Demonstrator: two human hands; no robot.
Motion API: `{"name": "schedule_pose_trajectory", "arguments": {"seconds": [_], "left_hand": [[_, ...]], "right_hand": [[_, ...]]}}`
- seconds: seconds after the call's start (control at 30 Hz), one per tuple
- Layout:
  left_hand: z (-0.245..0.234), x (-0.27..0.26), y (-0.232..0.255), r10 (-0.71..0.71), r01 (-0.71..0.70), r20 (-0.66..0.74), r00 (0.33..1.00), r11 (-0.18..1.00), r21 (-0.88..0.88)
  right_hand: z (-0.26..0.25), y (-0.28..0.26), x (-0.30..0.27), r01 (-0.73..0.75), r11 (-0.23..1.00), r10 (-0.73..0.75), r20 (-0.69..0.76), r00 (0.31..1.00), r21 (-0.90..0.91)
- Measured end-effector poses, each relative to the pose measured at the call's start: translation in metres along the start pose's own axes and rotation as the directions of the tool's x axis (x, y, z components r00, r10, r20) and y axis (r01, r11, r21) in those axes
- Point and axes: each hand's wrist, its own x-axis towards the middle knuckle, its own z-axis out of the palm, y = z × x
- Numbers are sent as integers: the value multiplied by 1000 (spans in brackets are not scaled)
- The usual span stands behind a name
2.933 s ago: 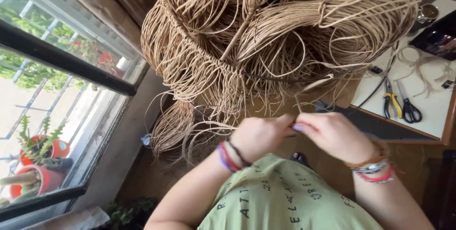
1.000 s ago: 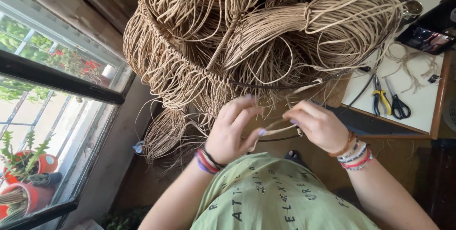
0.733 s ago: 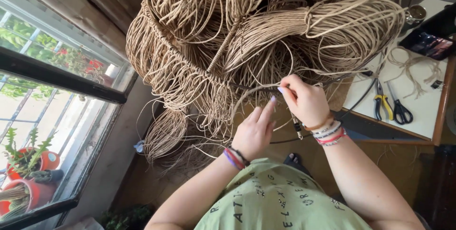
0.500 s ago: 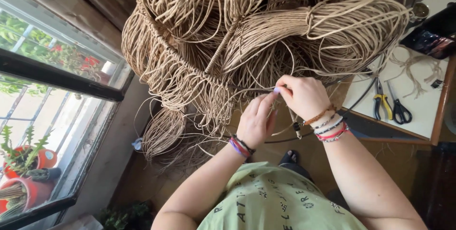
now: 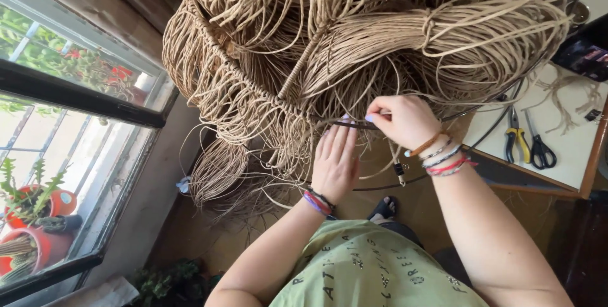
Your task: Weaving thin rattan strips around a circular metal frame to create a decorative item or furniture component.
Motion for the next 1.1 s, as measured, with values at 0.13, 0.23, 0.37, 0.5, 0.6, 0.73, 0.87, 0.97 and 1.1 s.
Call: {"name": "schedule_pose_trajectory", "arguments": {"seconds": [0.13,0.23,0.37,0.5,0.6,0.73,0.87,0.97,1.1], "left_hand": [[6,14,3,-53,51,23,998,995,82],[22,8,-2,-122,116,48,991,986,117],[31,-13,-4,-306,330,200,931,939,-96],[10,-23,23,-126,212,363,923,955,-206],[-38,10,40,206,-122,279,938,948,-293],[-55,54,36,367,-295,177,913,895,-335],[-39,97,29,-65,212,426,902,927,-308],[-22,115,34,-213,309,519,828,945,-106],[-6,124,36,-322,389,603,730,921,21]], "right_hand": [[-3,5,5,-56,998,53,74,996,41],[5,-1,-6,-52,997,45,119,992,62],[36,-3,-53,211,977,-197,-478,856,-24],[55,-13,-97,52,877,214,-485,848,478],[51,2,-100,-103,769,316,-236,919,631],[38,3,-95,52,706,95,-167,981,706],[71,36,-97,224,866,-63,-346,936,448],[81,42,-93,135,990,-94,-574,813,28],[55,0,-86,175,980,-173,-829,532,-93]]}}
